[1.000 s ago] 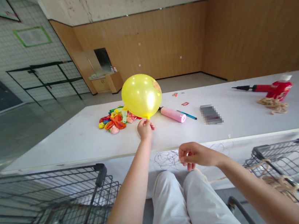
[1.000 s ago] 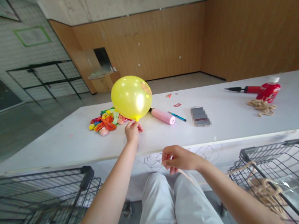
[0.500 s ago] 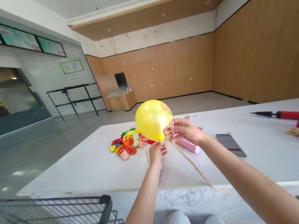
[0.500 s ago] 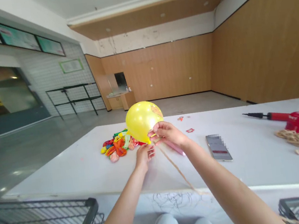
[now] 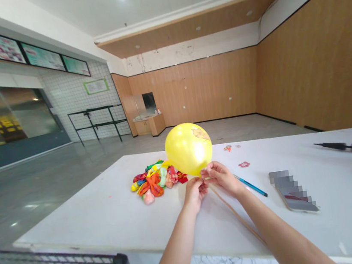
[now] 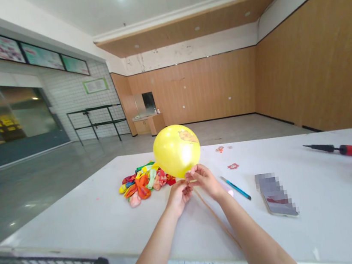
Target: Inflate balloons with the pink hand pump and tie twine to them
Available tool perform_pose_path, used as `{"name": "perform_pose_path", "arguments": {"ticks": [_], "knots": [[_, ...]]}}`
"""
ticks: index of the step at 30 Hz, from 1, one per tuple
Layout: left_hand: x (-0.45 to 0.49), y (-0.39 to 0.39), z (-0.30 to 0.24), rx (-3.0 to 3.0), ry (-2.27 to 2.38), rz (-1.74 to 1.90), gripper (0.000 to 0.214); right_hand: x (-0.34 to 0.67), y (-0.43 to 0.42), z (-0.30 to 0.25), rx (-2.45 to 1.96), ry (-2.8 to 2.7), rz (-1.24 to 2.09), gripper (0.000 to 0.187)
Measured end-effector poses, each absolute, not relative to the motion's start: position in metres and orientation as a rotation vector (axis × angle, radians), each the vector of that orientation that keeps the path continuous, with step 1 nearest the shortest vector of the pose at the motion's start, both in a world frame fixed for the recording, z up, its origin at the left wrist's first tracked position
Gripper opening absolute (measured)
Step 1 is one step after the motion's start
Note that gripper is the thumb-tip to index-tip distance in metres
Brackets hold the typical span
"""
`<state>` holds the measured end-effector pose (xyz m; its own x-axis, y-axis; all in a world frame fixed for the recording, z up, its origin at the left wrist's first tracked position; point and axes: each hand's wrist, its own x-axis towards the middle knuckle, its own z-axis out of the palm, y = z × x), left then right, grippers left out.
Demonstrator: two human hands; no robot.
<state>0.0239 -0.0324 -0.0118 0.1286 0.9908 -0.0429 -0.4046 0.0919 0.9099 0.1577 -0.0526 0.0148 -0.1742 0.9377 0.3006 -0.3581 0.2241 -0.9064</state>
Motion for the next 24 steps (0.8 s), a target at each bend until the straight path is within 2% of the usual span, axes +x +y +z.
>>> {"name": "perform_pose_path", "arguments": {"ticks": [12, 19, 24], "knots": [[0.031, -0.039, -0.008, 0.683, 0.684, 0.996, 0.004, 0.160, -0.052, 0.004, -0.667, -1.267, 1.116, 0.032], [0.026, -0.039, -0.007, 0.703, 0.734, 0.953, 0.012, 0.161, -0.052, 0.009, -0.633, -1.036, 1.243, 0.026], [0.021, -0.037, -0.006, 0.720, 0.667, 0.967, 0.026, 0.172, -0.049, 0.027, -0.584, -0.809, 1.267, 0.013]]}}
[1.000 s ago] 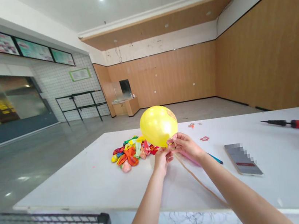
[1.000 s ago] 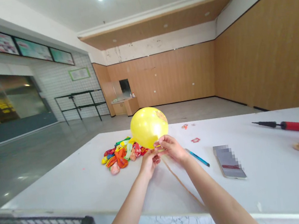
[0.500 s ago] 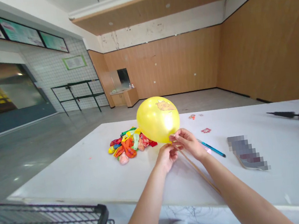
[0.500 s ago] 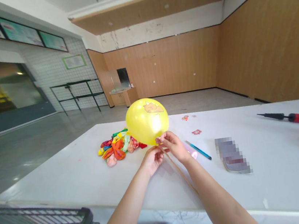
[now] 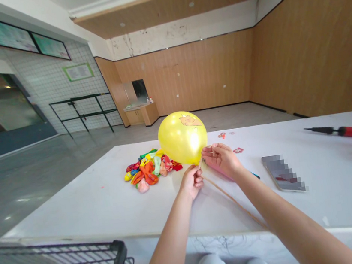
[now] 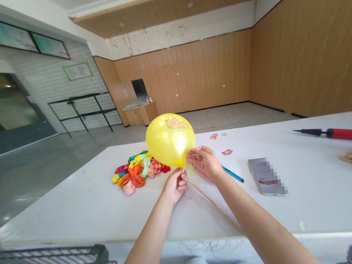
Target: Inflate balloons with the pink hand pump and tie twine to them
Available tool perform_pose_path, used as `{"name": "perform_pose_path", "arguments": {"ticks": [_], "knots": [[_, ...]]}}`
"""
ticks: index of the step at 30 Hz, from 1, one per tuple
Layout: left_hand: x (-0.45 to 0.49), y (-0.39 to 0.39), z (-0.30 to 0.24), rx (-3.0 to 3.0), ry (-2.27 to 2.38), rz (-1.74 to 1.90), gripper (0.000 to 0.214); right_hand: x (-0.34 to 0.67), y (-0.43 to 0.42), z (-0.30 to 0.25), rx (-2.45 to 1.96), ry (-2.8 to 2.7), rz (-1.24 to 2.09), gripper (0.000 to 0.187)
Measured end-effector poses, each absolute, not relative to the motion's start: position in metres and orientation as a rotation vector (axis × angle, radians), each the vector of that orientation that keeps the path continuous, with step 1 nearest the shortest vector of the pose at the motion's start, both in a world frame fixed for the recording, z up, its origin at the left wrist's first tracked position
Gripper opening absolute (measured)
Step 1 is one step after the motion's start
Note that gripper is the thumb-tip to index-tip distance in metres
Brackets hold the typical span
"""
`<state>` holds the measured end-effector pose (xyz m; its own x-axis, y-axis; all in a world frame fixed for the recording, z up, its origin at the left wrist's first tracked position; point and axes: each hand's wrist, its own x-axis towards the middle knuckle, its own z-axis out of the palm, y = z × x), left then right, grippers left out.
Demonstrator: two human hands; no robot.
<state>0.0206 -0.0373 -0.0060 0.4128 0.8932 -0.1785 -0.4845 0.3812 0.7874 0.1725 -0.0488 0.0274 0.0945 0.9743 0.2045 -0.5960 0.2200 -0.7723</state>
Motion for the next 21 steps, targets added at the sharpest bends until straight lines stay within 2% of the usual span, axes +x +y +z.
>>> {"name": "perform_pose_path", "arguments": {"ticks": [3, 7, 17, 21], "knots": [[0.020, -0.038, -0.004, 0.752, 0.636, 0.970, 0.033, 0.180, -0.047, 0.038, -0.577, -0.789, 1.181, 0.008], [0.023, -0.041, -0.004, 0.895, 0.667, 1.072, 0.038, 0.184, -0.047, 0.044, -0.580, -0.795, 1.113, 0.011], [0.027, -0.028, -0.025, 1.689, 1.005, 1.480, 0.019, 0.169, -0.068, 0.050, -0.654, -1.049, 0.972, 0.029], [0.025, -0.029, -0.028, 1.860, 1.024, 1.498, 0.018, 0.163, -0.061, 0.057, -0.695, -1.114, 0.873, 0.037]]}}
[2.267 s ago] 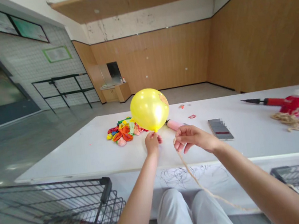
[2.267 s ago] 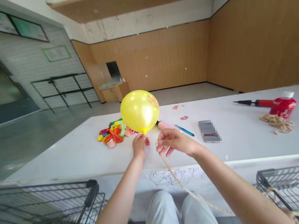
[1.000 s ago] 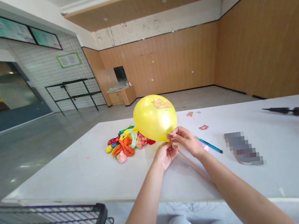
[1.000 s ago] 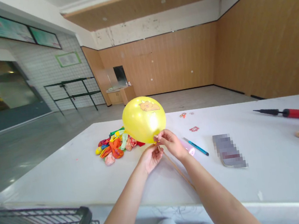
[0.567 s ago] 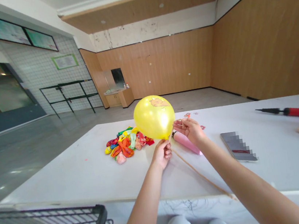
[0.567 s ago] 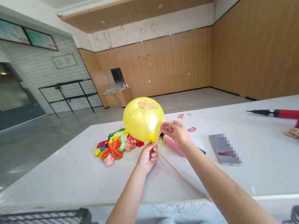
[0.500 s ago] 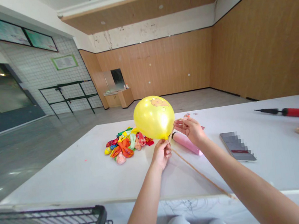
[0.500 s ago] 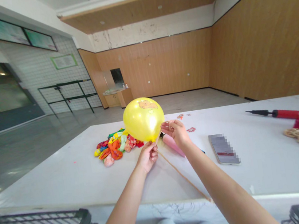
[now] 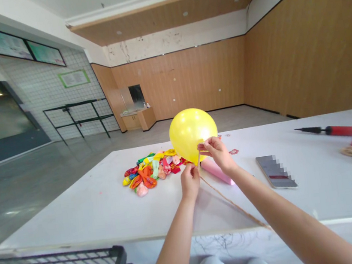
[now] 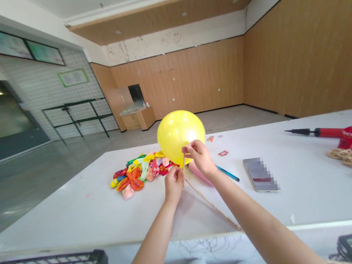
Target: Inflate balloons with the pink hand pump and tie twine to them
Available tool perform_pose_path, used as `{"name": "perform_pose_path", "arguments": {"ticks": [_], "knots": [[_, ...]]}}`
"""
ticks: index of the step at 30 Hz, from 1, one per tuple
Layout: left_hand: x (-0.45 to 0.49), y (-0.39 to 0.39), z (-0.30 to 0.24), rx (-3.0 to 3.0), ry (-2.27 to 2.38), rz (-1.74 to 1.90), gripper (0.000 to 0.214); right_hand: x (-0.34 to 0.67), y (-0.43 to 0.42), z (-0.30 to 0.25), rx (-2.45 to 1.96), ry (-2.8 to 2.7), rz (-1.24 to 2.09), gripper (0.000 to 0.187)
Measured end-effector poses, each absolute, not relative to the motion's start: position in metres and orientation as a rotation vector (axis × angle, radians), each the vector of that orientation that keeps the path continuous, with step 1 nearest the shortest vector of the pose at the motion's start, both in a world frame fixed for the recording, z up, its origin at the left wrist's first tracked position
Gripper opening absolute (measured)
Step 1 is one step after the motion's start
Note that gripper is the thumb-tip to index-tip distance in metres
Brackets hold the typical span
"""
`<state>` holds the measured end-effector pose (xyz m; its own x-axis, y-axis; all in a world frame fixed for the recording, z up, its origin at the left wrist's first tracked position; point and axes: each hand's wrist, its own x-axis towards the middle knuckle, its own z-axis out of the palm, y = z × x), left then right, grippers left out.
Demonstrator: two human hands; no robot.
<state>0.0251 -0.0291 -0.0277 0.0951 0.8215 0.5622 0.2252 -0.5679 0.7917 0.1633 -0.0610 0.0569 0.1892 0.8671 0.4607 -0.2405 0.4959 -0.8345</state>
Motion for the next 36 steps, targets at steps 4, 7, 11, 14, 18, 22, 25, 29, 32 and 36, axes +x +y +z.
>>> {"name": "perform_pose_path", "arguments": {"ticks": [4, 7, 11, 14, 18, 22, 25, 29, 32, 36], "knots": [[0.024, -0.033, -0.025, 1.853, 0.880, 1.471, 0.017, 0.161, -0.051, 0.060, -0.711, -1.111, 0.807, 0.039], [0.026, -0.036, -0.023, 1.805, 0.835, 1.475, 0.017, 0.158, -0.052, 0.063, -0.728, -1.159, 0.817, 0.036], [0.030, -0.038, -0.021, 1.685, 0.871, 1.486, 0.022, 0.153, -0.058, 0.072, -0.750, -1.306, 0.860, 0.028], [0.033, -0.041, -0.018, 1.513, 0.876, 1.474, 0.029, 0.147, -0.058, 0.081, -0.798, -1.436, 0.829, 0.019], [0.034, -0.043, -0.016, 1.336, 0.887, 1.472, 0.033, 0.135, -0.050, 0.091, -0.818, -1.628, 0.817, 0.007], [0.033, -0.042, -0.016, 1.236, 0.936, 1.523, 0.031, 0.127, -0.042, 0.093, -0.773, -1.671, 0.897, 0.006], [0.032, -0.040, -0.018, 1.160, 0.948, 1.542, 0.031, 0.131, -0.040, 0.085, -0.817, -1.555, 0.962, 0.014], [0.031, -0.041, -0.017, 1.140, 0.926, 1.563, 0.028, 0.144, -0.039, 0.059, -0.837, -1.331, 1.028, 0.026], [0.030, -0.043, -0.016, 1.106, 0.913, 1.570, 0.026, 0.151, -0.036, 0.035, -0.863, -1.213, 1.063, 0.028], [0.029, -0.044, -0.013, 1.033, 0.897, 1.555, 0.028, 0.153, -0.034, 0.007, -1.011, -1.164, 1.112, 0.022]]}}
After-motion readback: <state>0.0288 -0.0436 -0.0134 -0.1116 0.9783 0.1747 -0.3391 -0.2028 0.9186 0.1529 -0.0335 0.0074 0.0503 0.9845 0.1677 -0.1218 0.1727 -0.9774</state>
